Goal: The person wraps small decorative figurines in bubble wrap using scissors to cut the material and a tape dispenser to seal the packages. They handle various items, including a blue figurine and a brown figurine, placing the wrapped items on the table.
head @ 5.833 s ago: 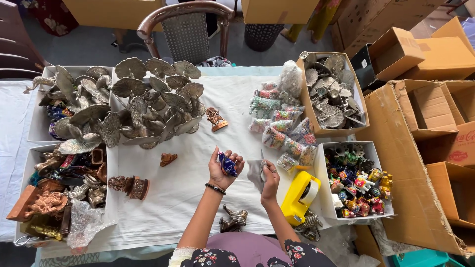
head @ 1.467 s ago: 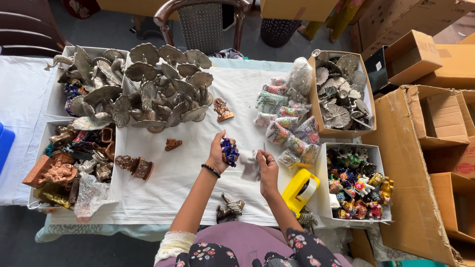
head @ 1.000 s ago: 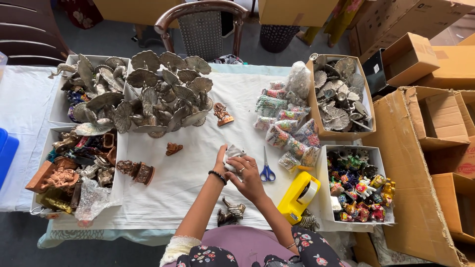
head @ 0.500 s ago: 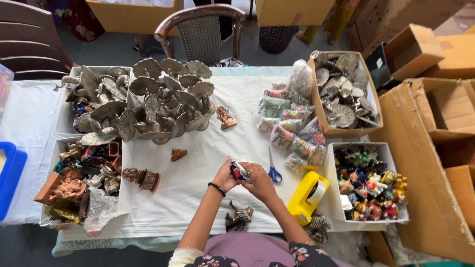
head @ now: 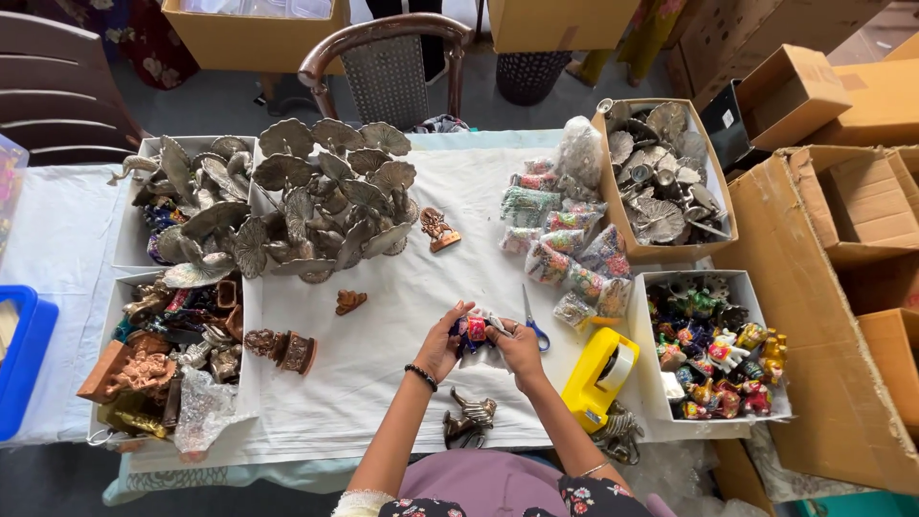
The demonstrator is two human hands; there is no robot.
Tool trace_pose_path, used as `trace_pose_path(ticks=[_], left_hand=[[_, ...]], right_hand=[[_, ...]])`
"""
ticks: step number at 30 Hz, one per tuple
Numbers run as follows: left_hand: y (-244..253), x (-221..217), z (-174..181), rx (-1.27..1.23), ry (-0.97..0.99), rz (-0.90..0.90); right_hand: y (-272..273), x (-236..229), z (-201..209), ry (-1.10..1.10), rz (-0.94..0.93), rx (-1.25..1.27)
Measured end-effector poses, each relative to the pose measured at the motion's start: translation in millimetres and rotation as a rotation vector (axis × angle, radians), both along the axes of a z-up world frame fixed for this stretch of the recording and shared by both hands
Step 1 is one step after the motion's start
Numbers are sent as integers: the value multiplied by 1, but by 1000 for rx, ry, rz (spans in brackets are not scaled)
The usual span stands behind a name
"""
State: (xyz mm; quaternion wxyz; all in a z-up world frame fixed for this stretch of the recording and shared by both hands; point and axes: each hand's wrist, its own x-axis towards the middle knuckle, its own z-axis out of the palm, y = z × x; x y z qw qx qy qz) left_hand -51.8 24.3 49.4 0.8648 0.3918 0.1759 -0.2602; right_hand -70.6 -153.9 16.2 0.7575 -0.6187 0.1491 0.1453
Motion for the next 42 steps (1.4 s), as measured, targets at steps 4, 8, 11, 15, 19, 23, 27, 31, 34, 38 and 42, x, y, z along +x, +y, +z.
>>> trace_pose_path(ticks=[4, 8, 11, 15, 19, 23, 27, 31, 34, 38, 42], left_hand=[[-12, -7, -12, -88, 11, 32], [-19, 8, -67, -162, 37, 171], [-19, 15, -99, -240, 89, 229], [-6, 36, -91, -233, 144, 213], [-2, 31, -73, -198, 205, 223], [4, 11, -47, -165, 255, 275], [7, 8, -55, -131, 275, 291], [8, 1, -66, -174, 179, 230], [11, 8, -68, -123, 29, 140], [15, 6, -11, 38, 144, -37], [12, 12, -31, 377, 11, -208]], right_hand=[[-9, 0, 13, -2, -20, -91], [1, 9, 50, -36, -21, -401], [10, 5, 57, -528, -40, -901], [26, 3, 42, -967, 107, -874], [26, -5, 33, -695, -1, -511], [17, -5, 42, -316, -247, -264], [16, -5, 38, -377, -297, -203], [24, 0, 50, -318, -30, -440], [34, 4, 72, -1133, 346, -748], [34, 10, 41, -800, 346, -574], [21, 29, 4, -231, 143, -145]])
